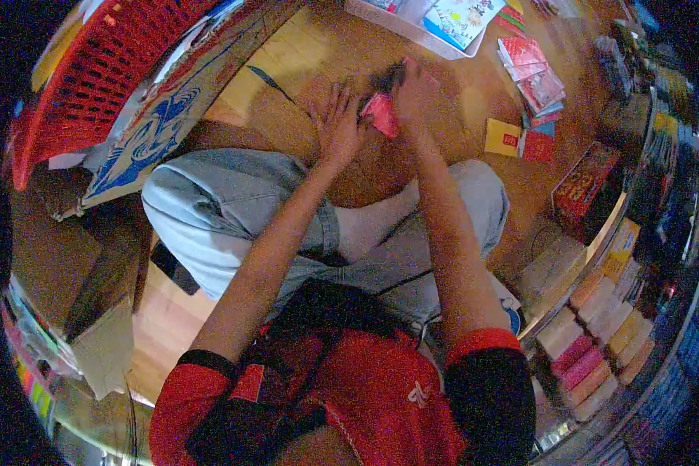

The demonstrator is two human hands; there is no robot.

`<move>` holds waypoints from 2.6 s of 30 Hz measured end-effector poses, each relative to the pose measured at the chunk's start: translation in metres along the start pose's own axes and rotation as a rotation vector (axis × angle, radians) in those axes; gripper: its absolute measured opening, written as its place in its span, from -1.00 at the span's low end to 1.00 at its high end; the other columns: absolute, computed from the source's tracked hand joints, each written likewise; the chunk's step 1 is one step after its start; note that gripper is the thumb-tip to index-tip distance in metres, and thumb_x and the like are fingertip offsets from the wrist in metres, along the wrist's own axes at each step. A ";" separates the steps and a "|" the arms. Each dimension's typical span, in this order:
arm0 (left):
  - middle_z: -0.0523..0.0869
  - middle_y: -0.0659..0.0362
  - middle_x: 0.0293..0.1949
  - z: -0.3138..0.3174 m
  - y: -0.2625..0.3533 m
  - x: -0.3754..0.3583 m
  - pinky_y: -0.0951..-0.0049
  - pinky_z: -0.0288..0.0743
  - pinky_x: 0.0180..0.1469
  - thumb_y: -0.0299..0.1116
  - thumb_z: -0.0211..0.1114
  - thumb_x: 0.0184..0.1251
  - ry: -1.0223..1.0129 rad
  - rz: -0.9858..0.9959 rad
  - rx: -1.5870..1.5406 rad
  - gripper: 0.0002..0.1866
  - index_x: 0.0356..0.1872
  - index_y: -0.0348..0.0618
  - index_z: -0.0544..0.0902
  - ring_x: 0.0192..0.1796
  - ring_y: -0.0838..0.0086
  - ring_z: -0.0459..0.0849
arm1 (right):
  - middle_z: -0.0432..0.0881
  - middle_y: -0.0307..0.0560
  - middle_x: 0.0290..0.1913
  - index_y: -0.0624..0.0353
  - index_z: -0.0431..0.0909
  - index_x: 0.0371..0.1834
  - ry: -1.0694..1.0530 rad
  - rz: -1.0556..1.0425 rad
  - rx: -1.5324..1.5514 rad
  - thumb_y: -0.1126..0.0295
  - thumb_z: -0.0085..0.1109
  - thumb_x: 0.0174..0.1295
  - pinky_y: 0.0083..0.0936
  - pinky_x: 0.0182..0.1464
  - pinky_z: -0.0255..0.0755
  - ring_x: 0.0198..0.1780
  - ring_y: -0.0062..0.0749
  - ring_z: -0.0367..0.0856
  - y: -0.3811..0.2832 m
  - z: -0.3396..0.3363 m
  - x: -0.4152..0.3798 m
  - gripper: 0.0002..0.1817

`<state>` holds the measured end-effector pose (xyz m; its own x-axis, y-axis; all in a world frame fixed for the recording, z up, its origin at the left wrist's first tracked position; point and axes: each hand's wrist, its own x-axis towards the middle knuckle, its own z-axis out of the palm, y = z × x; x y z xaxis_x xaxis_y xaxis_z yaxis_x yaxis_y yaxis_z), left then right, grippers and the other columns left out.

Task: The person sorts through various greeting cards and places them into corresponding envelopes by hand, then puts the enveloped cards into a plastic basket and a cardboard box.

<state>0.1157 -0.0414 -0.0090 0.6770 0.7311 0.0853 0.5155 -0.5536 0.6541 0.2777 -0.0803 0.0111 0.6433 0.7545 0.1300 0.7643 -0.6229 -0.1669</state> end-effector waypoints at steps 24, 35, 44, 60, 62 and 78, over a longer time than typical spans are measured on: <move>0.10 0.24 0.39 0.012 -0.011 0.000 -0.25 -0.44 0.31 -0.31 0.20 0.07 -0.004 0.081 0.176 -0.62 -0.01 0.04 0.51 0.44 0.31 -0.03 | 0.42 0.20 0.03 -0.02 0.38 0.06 -0.120 0.069 -0.006 0.30 0.04 0.11 -0.02 0.10 0.24 0.06 0.19 0.37 -0.028 -0.015 -0.088 -0.61; 0.03 0.27 0.41 0.011 -0.009 0.001 -0.29 -0.41 0.29 -0.26 0.14 0.15 -0.061 0.059 0.150 -0.57 0.11 0.15 0.46 0.44 0.32 -0.05 | 0.50 0.22 -0.17 0.12 0.37 0.00 0.027 0.195 -0.101 0.31 0.14 0.00 -0.08 -0.10 0.37 -0.10 0.12 0.48 -0.036 -0.004 -0.091 -0.56; 0.09 0.20 0.39 0.011 -0.009 0.002 -0.32 -0.38 0.28 -0.23 0.09 0.19 -0.070 0.071 0.209 -0.57 0.12 0.04 0.44 0.43 0.29 0.00 | 0.59 0.19 -0.27 0.10 0.34 0.07 0.045 0.320 0.015 0.29 0.01 0.14 -0.02 -0.25 0.44 -0.29 0.08 0.60 0.028 0.005 0.010 -0.60; 0.49 0.07 0.02 -0.007 0.052 0.026 0.10 0.35 0.10 -0.22 0.20 0.05 -0.136 0.091 0.260 -0.45 0.09 -0.23 0.38 0.06 0.22 0.49 | 0.50 0.03 -0.01 0.37 0.39 0.04 0.210 0.632 1.057 0.21 0.00 0.26 -0.46 0.07 0.29 -0.02 -0.32 0.45 0.049 -0.066 -0.106 -0.56; 0.53 0.14 -0.01 -0.020 0.033 0.029 0.19 0.45 0.02 -0.30 0.09 0.12 -0.070 0.430 0.424 -0.56 0.07 -0.16 0.43 0.02 0.28 0.52 | 0.48 0.03 0.00 0.37 0.39 0.06 0.302 0.556 1.117 0.20 0.02 0.25 -0.46 0.07 0.29 -0.02 -0.32 0.45 0.053 -0.058 -0.108 -0.55; 0.43 0.08 0.18 -0.091 -0.047 -0.001 0.11 0.09 0.30 -0.30 0.07 0.18 -0.178 0.300 0.112 -0.46 0.25 0.03 0.30 0.27 0.29 0.33 | 0.51 0.31 -0.04 0.30 0.29 0.16 -0.177 0.075 0.741 0.14 -0.07 0.25 -0.20 0.11 0.31 0.06 0.12 0.44 -0.043 -0.044 -0.088 -0.48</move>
<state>0.0429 0.0198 0.0290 0.8826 0.4539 0.1221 0.3277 -0.7805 0.5324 0.1907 -0.1290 0.0497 0.6279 0.7763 -0.0553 0.4489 -0.4193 -0.7891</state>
